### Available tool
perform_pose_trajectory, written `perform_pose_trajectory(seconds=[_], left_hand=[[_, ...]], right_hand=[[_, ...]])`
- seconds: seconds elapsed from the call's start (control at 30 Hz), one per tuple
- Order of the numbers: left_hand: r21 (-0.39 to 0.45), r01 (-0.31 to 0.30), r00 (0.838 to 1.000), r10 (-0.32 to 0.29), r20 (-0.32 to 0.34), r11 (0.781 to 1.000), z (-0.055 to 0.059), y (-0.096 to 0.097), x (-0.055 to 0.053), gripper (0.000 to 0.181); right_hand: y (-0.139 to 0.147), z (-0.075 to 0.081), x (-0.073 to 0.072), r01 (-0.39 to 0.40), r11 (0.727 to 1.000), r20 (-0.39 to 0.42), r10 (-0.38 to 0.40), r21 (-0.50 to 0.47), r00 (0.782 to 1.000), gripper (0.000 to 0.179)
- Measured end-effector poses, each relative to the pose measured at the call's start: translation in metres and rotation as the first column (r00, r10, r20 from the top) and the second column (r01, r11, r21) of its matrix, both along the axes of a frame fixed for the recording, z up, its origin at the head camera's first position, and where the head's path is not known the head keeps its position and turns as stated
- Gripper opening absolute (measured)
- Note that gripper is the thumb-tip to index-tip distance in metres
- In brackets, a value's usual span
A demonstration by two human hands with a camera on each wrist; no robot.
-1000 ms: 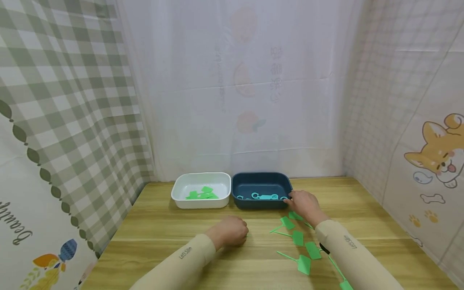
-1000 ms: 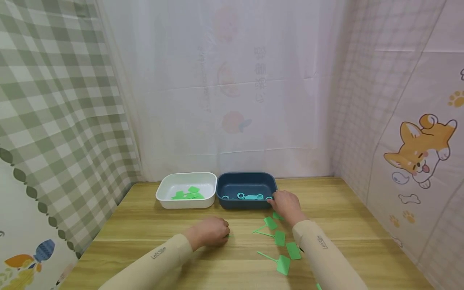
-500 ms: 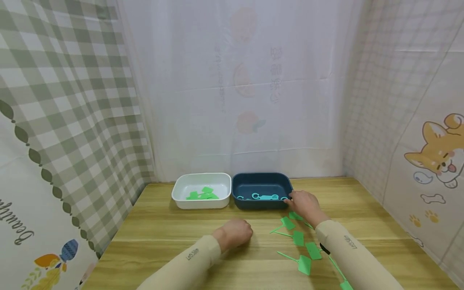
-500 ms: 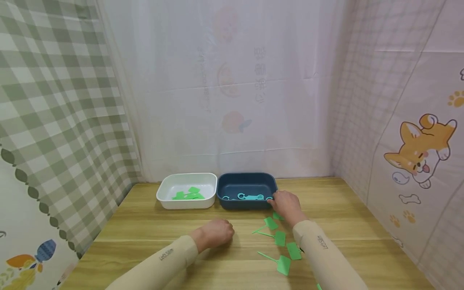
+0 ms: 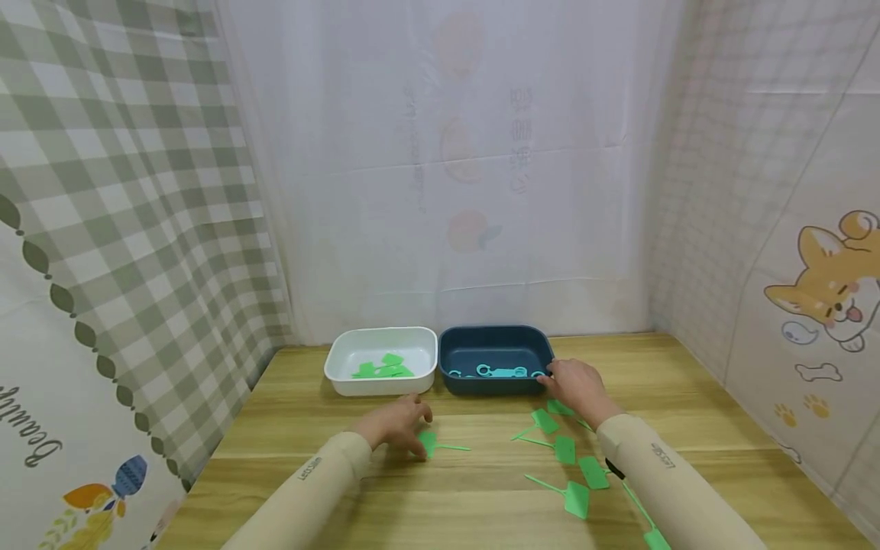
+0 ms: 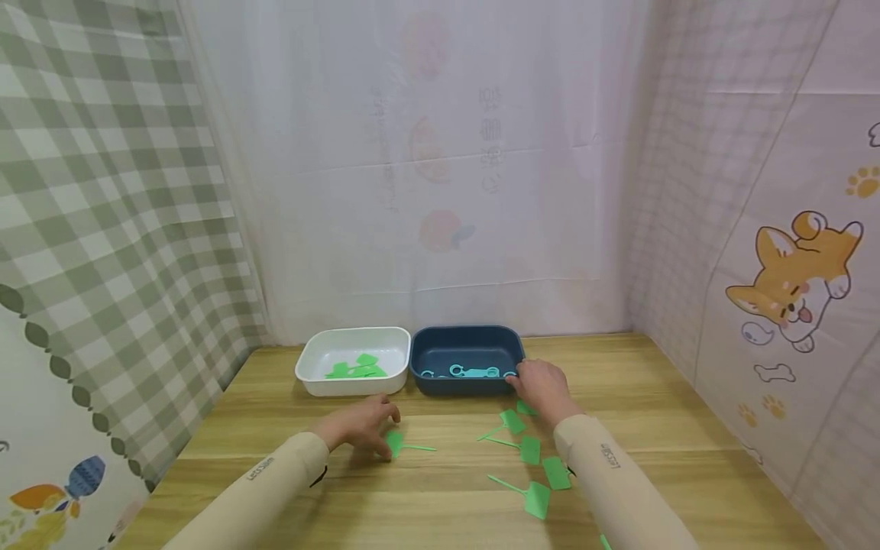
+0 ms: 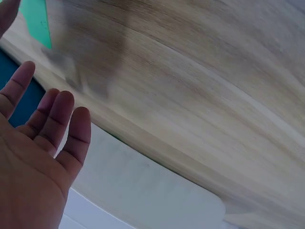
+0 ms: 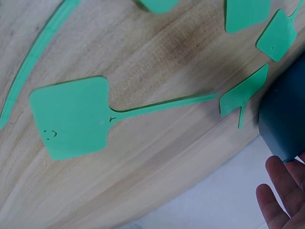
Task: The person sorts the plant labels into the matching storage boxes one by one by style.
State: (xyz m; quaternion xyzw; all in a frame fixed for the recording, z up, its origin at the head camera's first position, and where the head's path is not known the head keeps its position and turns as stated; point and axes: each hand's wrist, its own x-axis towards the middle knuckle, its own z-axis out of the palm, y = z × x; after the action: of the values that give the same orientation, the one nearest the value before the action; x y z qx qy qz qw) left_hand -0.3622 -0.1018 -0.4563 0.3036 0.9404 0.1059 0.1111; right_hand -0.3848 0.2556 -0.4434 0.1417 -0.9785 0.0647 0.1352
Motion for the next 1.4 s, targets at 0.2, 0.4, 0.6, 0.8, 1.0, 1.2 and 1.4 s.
perform_pose_trajectory(seconds=[0.2,0.4,0.6,0.8,1.0,1.2,1.4], left_hand=[[-0.032,-0.028,1.000,0.028,0.000,0.999,-0.001,-0.001,0.001,0.046],[-0.063,-0.056,0.998,0.057,0.018,0.996,-0.004,0.000,0.000,0.043],[-0.060,-0.074,0.996,0.077,0.051,0.995,-0.002,0.003,0.000,0.040],[-0.079,-0.126,0.984,0.134,0.119,0.989,0.003,0.007,-0.002,0.036],[-0.071,-0.141,0.975,0.151,0.162,0.987,0.004,0.006,-0.001,0.029],[-0.036,-0.095,0.987,0.099,0.129,0.995,0.002,0.006,0.001,0.031],[-0.080,0.000,1.000,0.001,0.024,0.997,-0.002,0.014,0.004,0.043]], right_hand=[[0.000,-0.001,0.000,0.003,1.000,0.007,-0.003,-0.004,1.000,0.029],[0.000,0.000,0.001,-0.003,1.000,0.007,0.003,0.002,1.000,0.028],[0.000,0.000,-0.001,0.005,1.000,0.011,-0.005,0.003,1.000,0.028],[0.000,0.000,-0.001,-0.002,1.000,0.006,0.002,-0.001,1.000,0.026],[0.000,-0.001,-0.001,-0.003,1.000,0.016,0.003,-0.005,1.000,0.029],[-0.001,-0.001,-0.001,0.002,1.000,0.015,-0.002,-0.007,1.000,0.030],[0.000,-0.001,-0.001,0.001,1.000,0.006,-0.001,-0.006,1.000,0.030]])
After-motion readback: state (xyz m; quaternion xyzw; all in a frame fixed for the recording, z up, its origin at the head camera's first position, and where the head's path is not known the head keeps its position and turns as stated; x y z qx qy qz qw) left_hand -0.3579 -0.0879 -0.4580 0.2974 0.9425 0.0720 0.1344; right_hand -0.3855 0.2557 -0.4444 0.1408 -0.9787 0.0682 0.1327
